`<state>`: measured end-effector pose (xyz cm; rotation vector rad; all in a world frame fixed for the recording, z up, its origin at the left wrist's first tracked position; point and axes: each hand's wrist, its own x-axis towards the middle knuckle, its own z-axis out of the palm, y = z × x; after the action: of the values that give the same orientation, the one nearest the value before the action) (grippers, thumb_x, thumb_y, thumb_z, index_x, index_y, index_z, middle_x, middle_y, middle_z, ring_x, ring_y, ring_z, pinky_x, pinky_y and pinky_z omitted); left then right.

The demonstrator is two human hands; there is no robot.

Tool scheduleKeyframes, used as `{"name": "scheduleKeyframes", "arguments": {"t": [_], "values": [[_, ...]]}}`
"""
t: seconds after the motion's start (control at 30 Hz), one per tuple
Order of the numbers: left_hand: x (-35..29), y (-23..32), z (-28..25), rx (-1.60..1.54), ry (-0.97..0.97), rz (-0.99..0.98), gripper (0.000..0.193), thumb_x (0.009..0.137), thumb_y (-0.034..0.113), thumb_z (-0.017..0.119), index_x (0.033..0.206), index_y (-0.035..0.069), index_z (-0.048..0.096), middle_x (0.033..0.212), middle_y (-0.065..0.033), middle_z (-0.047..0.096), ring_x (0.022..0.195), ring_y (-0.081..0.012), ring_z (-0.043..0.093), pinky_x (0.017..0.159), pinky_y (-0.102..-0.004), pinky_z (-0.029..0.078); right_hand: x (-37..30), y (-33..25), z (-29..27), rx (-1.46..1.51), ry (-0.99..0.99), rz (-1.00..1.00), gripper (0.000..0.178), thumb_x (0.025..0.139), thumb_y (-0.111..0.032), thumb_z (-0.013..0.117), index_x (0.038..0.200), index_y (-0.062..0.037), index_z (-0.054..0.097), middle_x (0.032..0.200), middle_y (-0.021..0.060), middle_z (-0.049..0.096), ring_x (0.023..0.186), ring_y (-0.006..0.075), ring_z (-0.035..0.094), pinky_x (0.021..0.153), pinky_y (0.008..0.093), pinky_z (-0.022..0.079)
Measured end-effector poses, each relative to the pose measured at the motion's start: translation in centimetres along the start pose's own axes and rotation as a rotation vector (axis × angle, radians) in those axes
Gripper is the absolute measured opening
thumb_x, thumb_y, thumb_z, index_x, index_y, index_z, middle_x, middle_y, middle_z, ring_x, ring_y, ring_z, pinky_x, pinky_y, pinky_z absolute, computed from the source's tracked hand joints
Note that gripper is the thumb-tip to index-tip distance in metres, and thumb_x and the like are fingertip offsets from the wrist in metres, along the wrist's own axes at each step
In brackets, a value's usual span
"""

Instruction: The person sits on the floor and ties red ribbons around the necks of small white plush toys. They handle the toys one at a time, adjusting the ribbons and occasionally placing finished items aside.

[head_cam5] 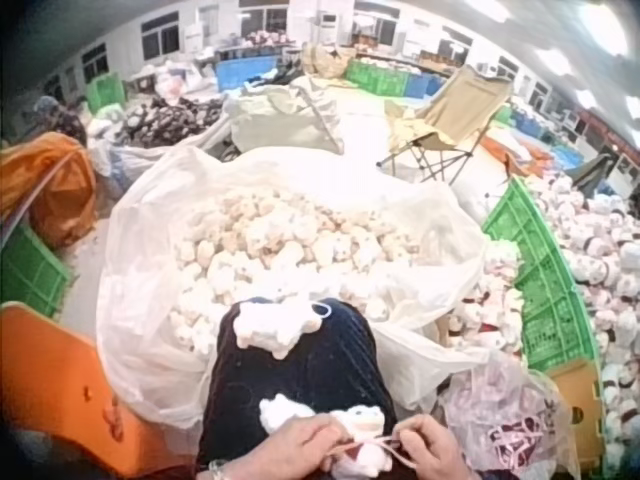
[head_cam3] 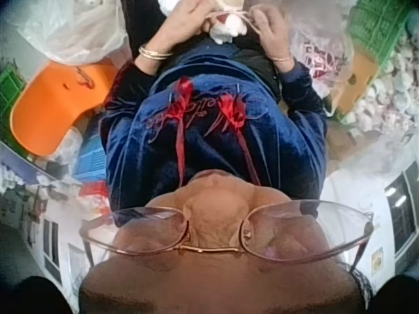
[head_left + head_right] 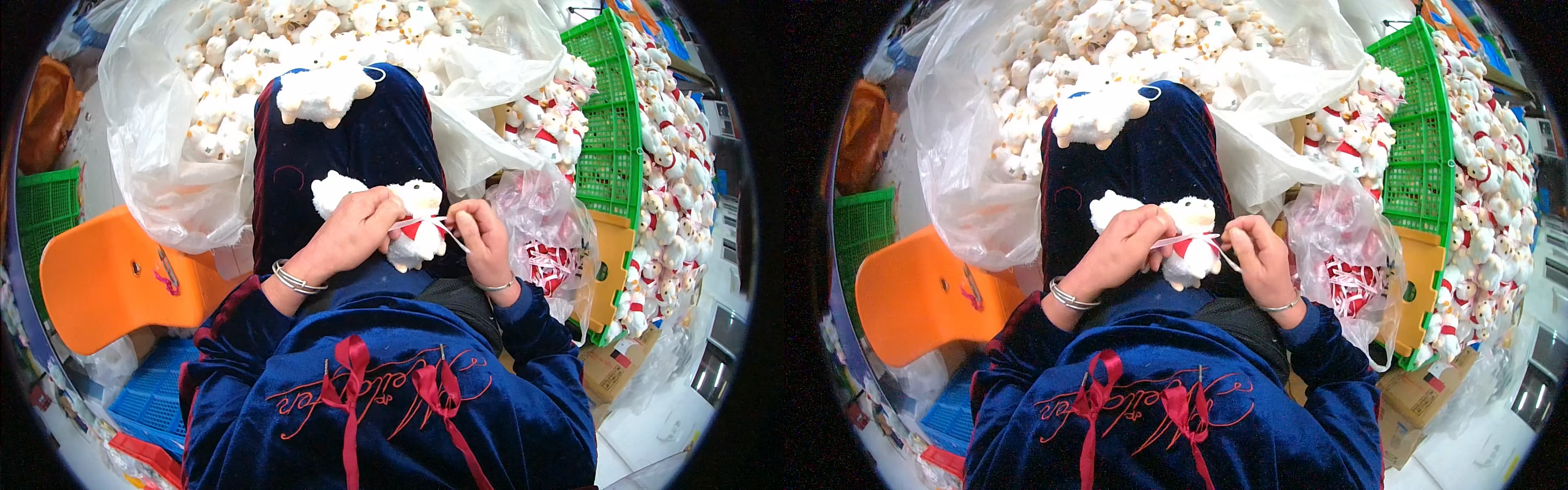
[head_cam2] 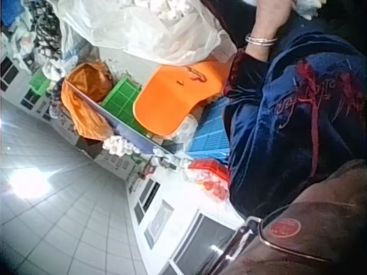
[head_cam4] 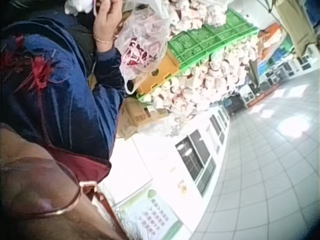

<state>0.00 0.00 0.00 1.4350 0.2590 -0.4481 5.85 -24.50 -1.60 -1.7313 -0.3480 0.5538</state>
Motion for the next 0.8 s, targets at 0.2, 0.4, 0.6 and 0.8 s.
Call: {"name": "scheduleKeyframes", "arguments": {"t": [0.2,0.4,0.6,0.8], "values": [[0.0,0.3,-0.1,0.137,0.044,-0.055,0.044,0.105,0.038,0.055,0.086,0.001,0.068,0.068,0.0012,0.062,0.058,-0.0054,0.054,0.052,-0.0219,0.043,0.6,-0.9,1.5,0.169,-0.037,0.142,0.027,0.108,-0.024,0.051,0.109,0.0002,0.064,0.098,0.0024,0.065,0.084,0.0081,0.060,0.077,0.0236,0.049],[-0.1,0.5,0.6,0.101,0.024,0.013,0.025,0.096,0.023,0.071,0.087,0.000,0.068,0.072,0.0033,0.062,0.065,-0.0030,0.054,0.058,-0.0213,0.045,0.7,-1.4,1.0,0.123,-0.095,0.179,0.015,0.098,-0.007,0.067,0.112,0.0000,0.063,0.101,0.0007,0.066,0.089,0.0056,0.061,0.079,0.0207,0.050],[-0.5,0.7,-0.2,0.137,-0.052,-0.017,0.019,0.091,0.015,0.077,0.092,0.000,0.067,0.079,0.0027,0.064,0.071,-0.0039,0.057,0.062,-0.0212,0.048,1.0,-1.8,1.1,0.064,-0.127,0.141,0.013,0.095,-0.009,0.070,0.105,-0.0004,0.066,0.094,-0.0003,0.065,0.081,0.0047,0.059,0.071,0.0204,0.048],[-1.2,0.9,-0.7,0.220,-0.075,0.029,0.019,0.090,0.013,0.076,0.095,0.000,0.064,0.082,0.0007,0.063,0.075,-0.0063,0.058,0.068,-0.0237,0.051,1.2,-2.6,1.1,-0.031,-0.213,0.025,0.010,0.093,-0.007,0.071,0.098,-0.0001,0.066,0.090,0.0001,0.061,0.077,0.0055,0.054,0.068,0.0220,0.044]]}}
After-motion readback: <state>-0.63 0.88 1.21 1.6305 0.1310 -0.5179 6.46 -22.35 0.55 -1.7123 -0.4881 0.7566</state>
